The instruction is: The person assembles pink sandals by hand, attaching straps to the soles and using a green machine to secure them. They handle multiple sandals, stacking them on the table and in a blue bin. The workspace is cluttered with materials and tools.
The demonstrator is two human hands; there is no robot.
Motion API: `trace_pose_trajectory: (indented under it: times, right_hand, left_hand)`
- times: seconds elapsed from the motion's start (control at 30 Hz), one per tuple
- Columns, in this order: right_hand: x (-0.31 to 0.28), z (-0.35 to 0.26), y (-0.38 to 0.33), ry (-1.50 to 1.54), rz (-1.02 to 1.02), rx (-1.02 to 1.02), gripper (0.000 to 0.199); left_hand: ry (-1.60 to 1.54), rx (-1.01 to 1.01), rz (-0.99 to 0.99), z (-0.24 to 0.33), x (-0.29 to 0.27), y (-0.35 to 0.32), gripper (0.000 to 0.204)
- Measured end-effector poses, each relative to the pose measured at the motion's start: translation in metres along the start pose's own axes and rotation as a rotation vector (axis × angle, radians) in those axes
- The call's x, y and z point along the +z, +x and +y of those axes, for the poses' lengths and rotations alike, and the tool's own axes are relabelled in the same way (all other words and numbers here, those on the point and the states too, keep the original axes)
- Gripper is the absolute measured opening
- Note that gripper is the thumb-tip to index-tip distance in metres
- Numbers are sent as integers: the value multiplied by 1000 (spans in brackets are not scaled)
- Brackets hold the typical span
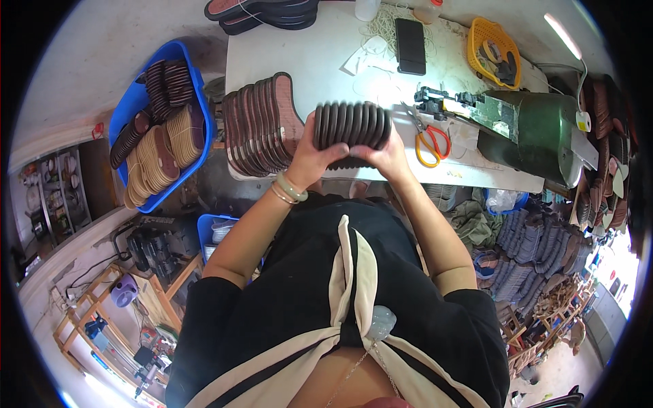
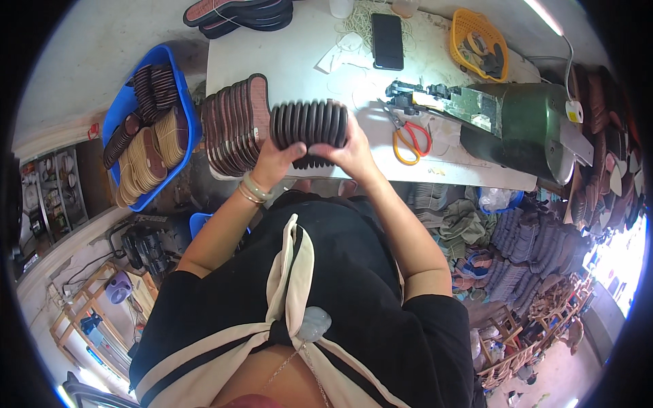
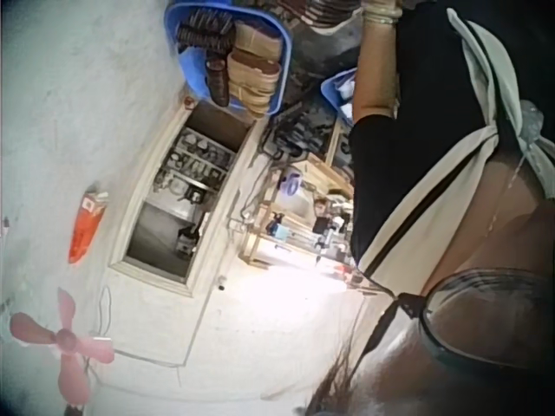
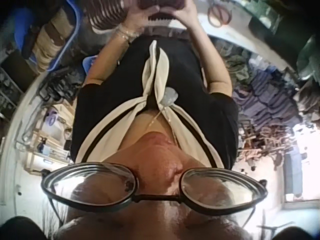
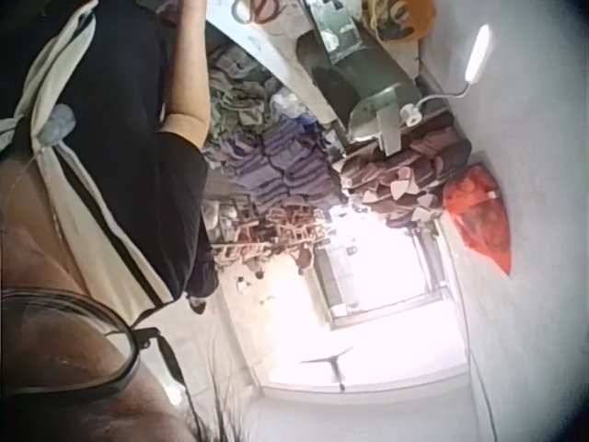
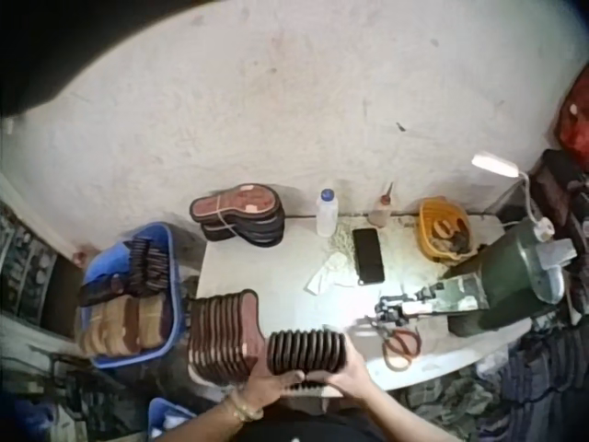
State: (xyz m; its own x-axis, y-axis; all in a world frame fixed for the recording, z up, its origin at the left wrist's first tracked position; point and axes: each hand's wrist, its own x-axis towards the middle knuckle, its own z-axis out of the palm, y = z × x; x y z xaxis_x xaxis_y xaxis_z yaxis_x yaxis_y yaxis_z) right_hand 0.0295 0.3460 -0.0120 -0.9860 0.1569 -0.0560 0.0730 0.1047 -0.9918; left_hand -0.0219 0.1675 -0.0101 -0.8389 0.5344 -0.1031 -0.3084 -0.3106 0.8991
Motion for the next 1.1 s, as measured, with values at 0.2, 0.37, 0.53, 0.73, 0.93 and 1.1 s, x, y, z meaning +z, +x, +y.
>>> trace_pose_trajectory:
  times: [0.2,0.37,0.53,0.73,0.93,1.1]
  right_hand:
    - [-1,-9,-22,140,-125,-42,78]
    - [-2,-8,-27,151,-142,-47,75]
    - [-4,-4,-29,117,-160,-86,73]
    - [-9,-5,-31,173,-134,-29,71]
    - [-24,8,-36,293,-97,24,69]
    - [-28,9,-41,274,-90,-49,70]
  left_hand:
    - [249,74,-132,21,-1,-18,86]
    - [422,76,-189,23,-6,-21,81]
    - [225,-49,-161,12,-7,-26,78]
    - [284,-40,-186,14,3,-22,74]
    - [451,156,-157,13,31,-17,67]
    - [677,311,-232,20,38,-16,70]
